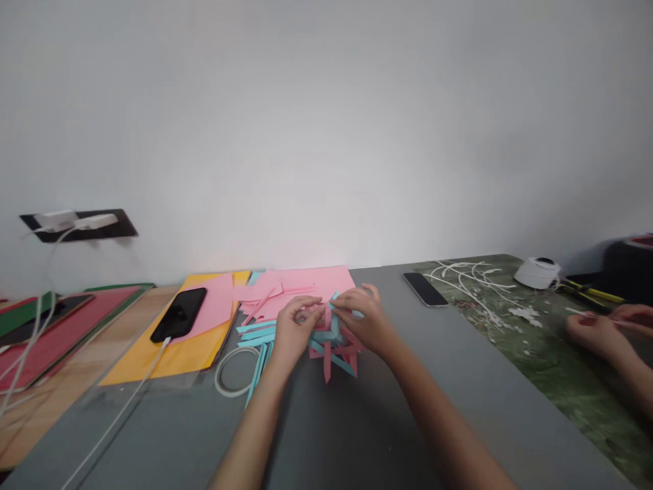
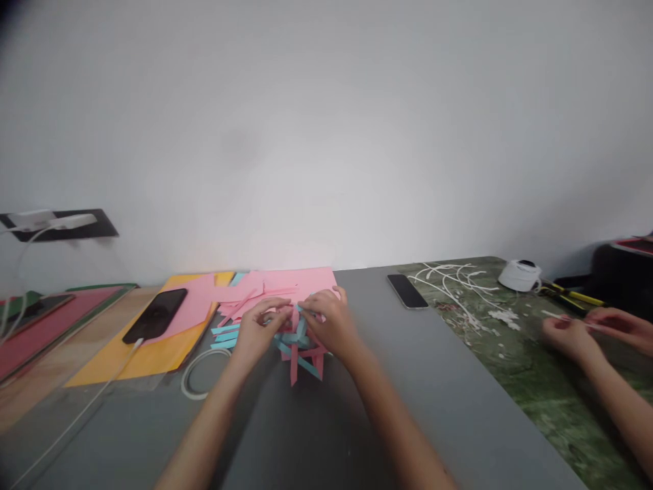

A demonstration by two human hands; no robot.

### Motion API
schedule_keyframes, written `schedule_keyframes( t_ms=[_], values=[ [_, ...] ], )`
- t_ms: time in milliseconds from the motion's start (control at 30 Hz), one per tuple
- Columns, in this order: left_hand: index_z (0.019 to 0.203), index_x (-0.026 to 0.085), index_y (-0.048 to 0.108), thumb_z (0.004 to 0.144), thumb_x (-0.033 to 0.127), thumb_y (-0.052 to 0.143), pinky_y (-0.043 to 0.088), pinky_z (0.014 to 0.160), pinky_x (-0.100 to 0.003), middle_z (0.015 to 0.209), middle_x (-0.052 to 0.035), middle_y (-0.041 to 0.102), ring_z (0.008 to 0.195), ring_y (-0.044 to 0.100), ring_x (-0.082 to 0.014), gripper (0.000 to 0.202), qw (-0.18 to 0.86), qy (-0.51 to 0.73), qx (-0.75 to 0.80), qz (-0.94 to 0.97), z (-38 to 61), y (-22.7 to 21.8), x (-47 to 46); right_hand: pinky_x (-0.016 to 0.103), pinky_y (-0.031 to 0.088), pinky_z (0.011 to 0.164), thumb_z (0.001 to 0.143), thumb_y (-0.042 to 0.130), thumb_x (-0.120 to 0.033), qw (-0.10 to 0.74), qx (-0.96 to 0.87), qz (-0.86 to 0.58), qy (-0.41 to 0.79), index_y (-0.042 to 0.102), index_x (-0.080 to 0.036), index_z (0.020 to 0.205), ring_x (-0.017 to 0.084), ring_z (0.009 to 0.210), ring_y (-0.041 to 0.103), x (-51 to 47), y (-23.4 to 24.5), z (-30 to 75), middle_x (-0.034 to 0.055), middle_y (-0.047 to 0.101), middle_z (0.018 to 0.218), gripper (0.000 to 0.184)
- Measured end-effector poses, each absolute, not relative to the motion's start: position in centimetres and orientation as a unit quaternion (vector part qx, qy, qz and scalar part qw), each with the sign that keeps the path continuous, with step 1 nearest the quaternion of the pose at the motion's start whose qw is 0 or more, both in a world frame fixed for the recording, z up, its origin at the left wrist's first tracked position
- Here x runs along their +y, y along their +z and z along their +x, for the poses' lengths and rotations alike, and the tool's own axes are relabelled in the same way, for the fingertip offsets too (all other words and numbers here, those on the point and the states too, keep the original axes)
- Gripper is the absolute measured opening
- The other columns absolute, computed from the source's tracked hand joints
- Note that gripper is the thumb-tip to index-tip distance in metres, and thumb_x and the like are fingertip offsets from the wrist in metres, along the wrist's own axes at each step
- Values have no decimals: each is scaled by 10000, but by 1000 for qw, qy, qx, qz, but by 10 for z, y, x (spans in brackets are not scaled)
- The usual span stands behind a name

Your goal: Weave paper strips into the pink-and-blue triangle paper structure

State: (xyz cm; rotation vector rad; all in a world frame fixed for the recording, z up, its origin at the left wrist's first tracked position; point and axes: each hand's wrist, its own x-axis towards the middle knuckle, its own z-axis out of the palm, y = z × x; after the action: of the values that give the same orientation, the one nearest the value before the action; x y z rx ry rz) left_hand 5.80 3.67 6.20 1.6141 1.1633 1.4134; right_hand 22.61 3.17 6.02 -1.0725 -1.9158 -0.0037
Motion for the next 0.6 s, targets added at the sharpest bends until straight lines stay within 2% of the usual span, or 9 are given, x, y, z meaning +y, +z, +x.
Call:
schedule_keyframes(
  t_ms=[100,267,433,600],
  values=[
    [730,139,654,723,403,588,417,516,-215,676,-37,642,591,554,-130,272,330,534,490,605,57,68,33,426,243,942,806,580,-291,483,-743,-462,5,666,-255,886,185,838,612,36,55,227,26,699,861,123],
    [726,125,630,732,501,540,255,382,-188,384,69,405,360,352,-72,387,448,428,469,629,58,78,25,406,258,948,804,571,-256,475,-755,-451,6,655,-257,901,177,862,608,33,57,223,17,688,876,128],
    [876,111,627,693,533,578,188,371,-183,351,100,355,328,276,-53,463,488,408,468,614,58,77,25,353,384,856,799,567,-218,493,-765,-414,30,647,-236,909,177,866,602,30,61,217,26,675,876,137],
    [890,116,598,683,498,611,162,364,-173,358,115,331,328,227,-38,435,533,409,458,582,53,71,30,319,462,777,815,532,-206,532,-759,-366,84,629,-217,942,174,864,590,31,58,214,54,657,884,160]
  ],
)
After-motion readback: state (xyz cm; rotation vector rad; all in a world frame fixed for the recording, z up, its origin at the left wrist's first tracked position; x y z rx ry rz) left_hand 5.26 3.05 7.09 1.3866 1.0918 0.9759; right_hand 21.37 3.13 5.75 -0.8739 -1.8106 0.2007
